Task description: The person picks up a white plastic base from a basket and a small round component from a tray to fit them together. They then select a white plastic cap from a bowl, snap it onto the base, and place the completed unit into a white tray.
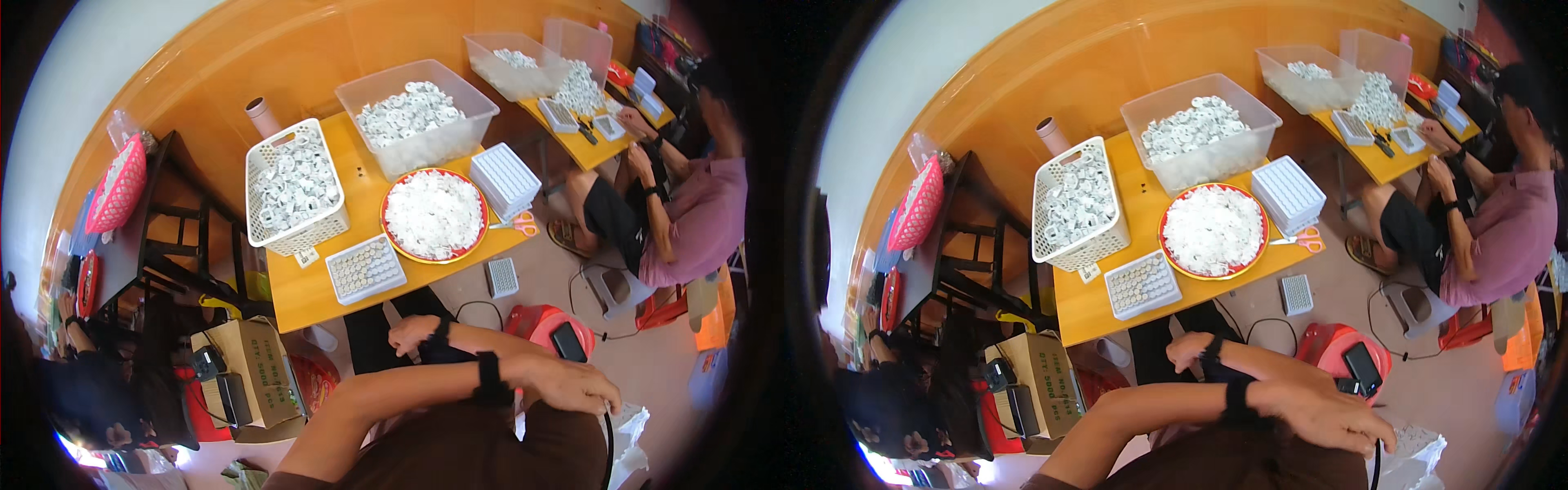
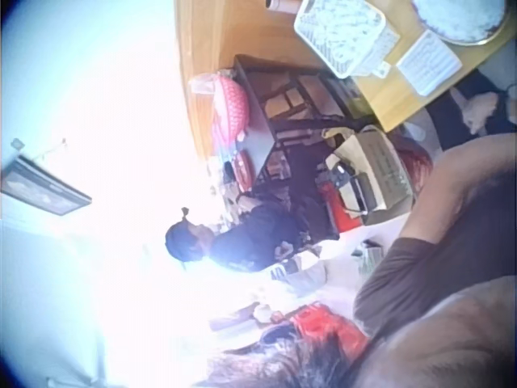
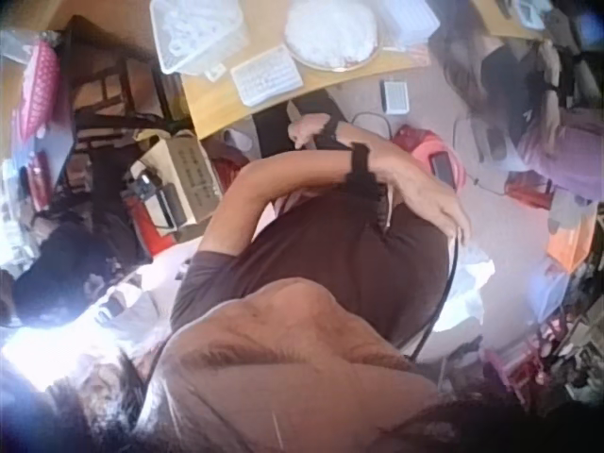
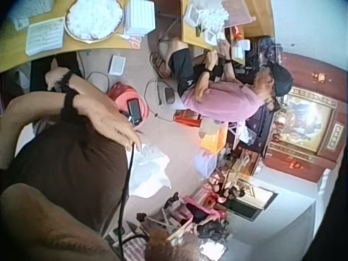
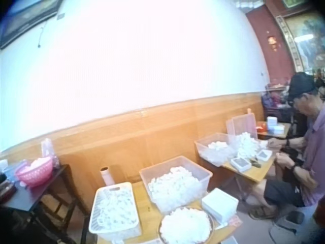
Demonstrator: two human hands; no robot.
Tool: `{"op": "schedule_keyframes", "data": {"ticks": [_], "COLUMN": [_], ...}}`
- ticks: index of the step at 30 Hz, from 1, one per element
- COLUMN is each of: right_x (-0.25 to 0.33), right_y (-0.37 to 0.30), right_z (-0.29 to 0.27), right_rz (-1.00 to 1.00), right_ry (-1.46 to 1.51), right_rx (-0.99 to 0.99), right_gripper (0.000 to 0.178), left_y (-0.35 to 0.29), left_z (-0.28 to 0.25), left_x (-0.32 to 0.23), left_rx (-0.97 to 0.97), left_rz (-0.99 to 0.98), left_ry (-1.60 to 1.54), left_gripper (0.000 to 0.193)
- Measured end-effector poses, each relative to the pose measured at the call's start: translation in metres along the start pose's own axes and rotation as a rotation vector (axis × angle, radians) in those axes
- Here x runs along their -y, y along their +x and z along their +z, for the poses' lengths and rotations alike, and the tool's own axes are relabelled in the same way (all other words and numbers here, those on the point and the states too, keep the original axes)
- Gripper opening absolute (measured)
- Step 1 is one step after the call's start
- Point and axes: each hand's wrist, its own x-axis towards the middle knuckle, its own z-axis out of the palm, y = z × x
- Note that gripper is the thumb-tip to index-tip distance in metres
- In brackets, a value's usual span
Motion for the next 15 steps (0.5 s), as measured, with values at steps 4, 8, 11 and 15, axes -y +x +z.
{"op": "schedule_keyframes", "data": {"ticks": [4,8,11,15], "right_x": [0.003,0.013,0.011,0.023], "right_y": [-0.066,-0.108,-0.12,-0.128], "right_z": [0.0,-0.013,0.005,0.017], "right_rz": [-0.157,-0.046,-0.033,0.074], "right_ry": [0.118,0.303,0.349,0.559], "right_rx": [-0.233,-0.245,-0.494,-0.455], "right_gripper": [0.035,0.027,0.025,0.022], "left_y": [-0.014,-0.014,-0.024,-0.087], "left_z": [0.015,0.028,0.037,0.042], "left_x": [-0.045,-0.079,-0.098,-0.143], "left_rx": [-0.262,-0.479,-0.544,-0.805], "left_rz": [0.13,0.287,0.475,0.169], "left_ry": [0.215,0.329,0.566,0.649], "left_gripper": [0.031,0.011,0.02,0.041]}}
